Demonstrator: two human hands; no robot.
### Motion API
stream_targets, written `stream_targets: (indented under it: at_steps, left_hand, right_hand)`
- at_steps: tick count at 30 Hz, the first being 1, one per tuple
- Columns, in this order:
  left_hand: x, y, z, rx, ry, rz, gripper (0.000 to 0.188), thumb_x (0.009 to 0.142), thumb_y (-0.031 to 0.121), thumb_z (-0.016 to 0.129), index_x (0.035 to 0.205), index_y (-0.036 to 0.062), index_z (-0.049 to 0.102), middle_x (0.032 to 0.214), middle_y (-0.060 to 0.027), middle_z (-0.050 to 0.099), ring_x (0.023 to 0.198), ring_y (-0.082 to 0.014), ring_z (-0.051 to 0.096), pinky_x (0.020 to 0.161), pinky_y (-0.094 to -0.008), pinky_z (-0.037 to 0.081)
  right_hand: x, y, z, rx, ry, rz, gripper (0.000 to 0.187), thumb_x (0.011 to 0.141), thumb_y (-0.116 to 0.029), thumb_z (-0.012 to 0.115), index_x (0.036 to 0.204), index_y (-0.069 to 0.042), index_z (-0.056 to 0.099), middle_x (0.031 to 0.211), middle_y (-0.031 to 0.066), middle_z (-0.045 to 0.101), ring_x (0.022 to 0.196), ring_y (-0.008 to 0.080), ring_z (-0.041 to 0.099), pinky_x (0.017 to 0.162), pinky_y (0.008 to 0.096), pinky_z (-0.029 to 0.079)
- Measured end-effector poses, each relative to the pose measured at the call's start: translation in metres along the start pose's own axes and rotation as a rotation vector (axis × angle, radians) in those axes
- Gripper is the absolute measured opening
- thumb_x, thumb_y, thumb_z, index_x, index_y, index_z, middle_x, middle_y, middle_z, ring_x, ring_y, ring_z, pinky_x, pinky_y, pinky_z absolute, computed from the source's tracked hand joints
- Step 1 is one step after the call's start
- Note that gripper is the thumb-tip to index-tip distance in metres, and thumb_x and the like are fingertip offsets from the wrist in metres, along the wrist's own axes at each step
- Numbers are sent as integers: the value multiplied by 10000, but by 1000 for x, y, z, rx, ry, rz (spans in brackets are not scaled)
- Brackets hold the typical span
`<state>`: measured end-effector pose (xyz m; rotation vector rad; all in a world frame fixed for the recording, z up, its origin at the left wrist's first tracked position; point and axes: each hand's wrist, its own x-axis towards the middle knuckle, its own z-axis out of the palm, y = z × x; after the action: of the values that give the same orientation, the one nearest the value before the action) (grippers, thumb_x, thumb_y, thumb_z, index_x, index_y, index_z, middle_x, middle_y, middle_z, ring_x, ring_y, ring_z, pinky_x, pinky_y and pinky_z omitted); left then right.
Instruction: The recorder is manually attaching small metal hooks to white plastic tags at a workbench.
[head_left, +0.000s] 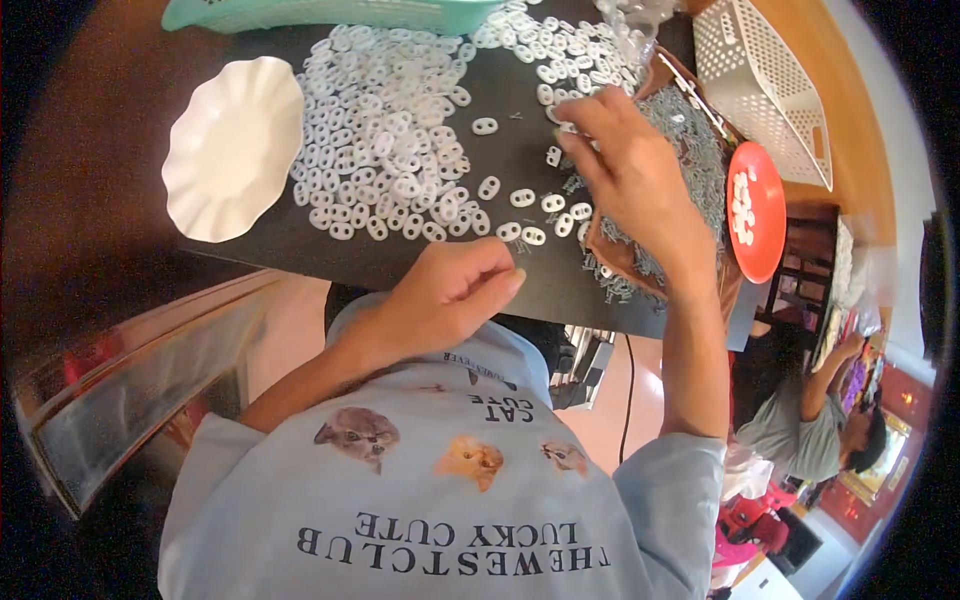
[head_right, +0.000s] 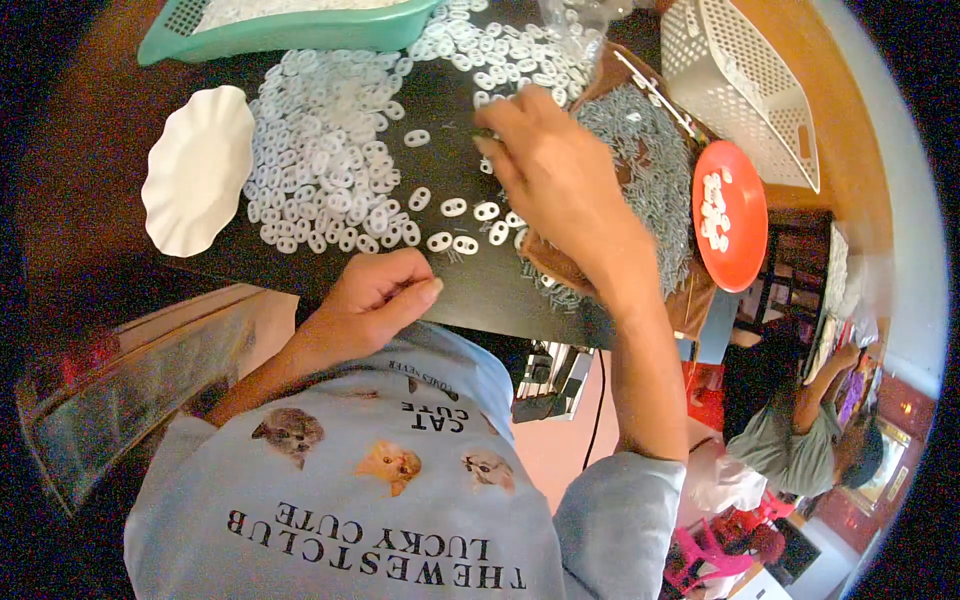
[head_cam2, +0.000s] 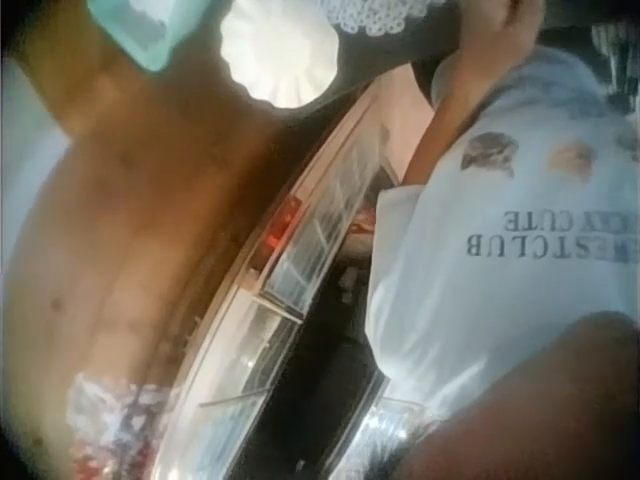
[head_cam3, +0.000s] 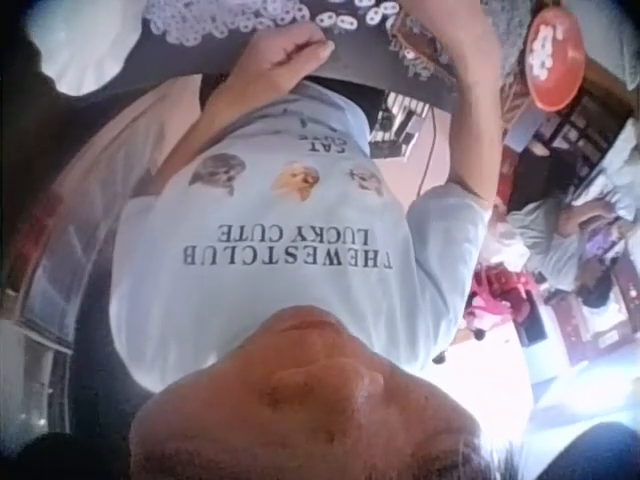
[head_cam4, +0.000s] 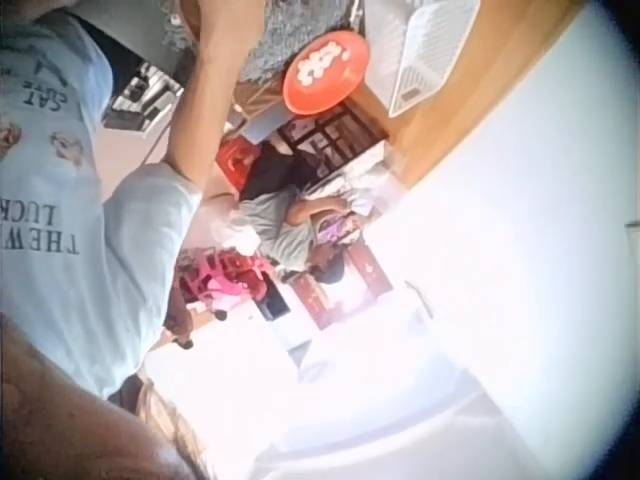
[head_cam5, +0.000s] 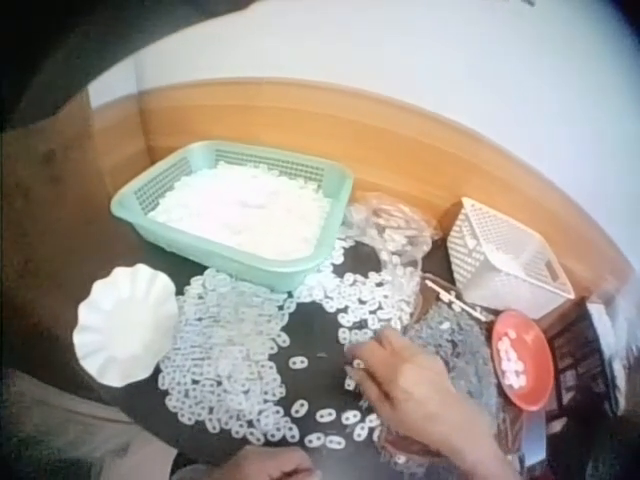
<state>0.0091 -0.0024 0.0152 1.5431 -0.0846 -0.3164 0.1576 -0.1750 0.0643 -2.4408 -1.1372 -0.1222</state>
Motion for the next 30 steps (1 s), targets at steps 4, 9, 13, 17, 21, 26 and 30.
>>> stream_targets:
  at_steps: [4,9,13,17,21,26,30]
  left_hand:
    - [-1,-1,-3,12,-5,31,200,903,121,585,752,9,516,590,-17,449,547,-70,387,477,-284,337]
    - [-2,-7,-5,-2,19,123,200,904,126,587,750,14,527,589,-23,454,534,-82,408,480,-284,343]
    - [-2,-8,-9,29,9,182,206,897,124,595,742,9,523,593,-67,486,525,-124,449,492,-311,373]
    - [-2,-8,-10,22,-22,177,206,906,129,589,753,8,523,596,-56,482,541,-112,455,500,-308,381]
    - [-1,-9,-13,40,-23,216,193,902,125,594,766,8,523,593,-60,473,532,-123,455,495,-314,373]
    - [-2,-12,-14,-23,-64,194,168,891,116,604,789,8,525,604,-65,472,522,-140,448,492,-320,367]
    - [-1,-12,-12,-25,-11,222,206,888,138,592,750,2,523,562,-120,493,471,-230,476,478,-371,380]
  right_hand:
    - [24,-5,26,-38,-34,-119,170,850,-102,633,1016,-84,604,885,102,555,757,320,600,630,409,489]
    - [36,-11,34,-61,-65,-126,175,854,-94,623,1028,-82,604,877,110,550,772,325,597,655,401,490]
    - [45,10,31,-122,-50,-62,219,883,-84,577,1101,-80,598,911,126,554,787,334,602,671,412,489]
    - [63,25,43,-235,1,-17,296,903,-90,544,1198,-103,576,956,143,547,798,345,606,678,419,492]
    - [78,28,52,-326,-45,5,335,918,-118,530,1251,-126,559,956,154,539,798,346,605,677,419,496]
    - [67,-2,42,-321,-112,-12,298,914,-119,548,1209,-116,582,913,142,537,772,327,601,652,411,491]
    - [75,-35,48,-244,-161,-135,439,817,-10,555,1227,-164,583,891,121,530,783,306,593,653,403,489]
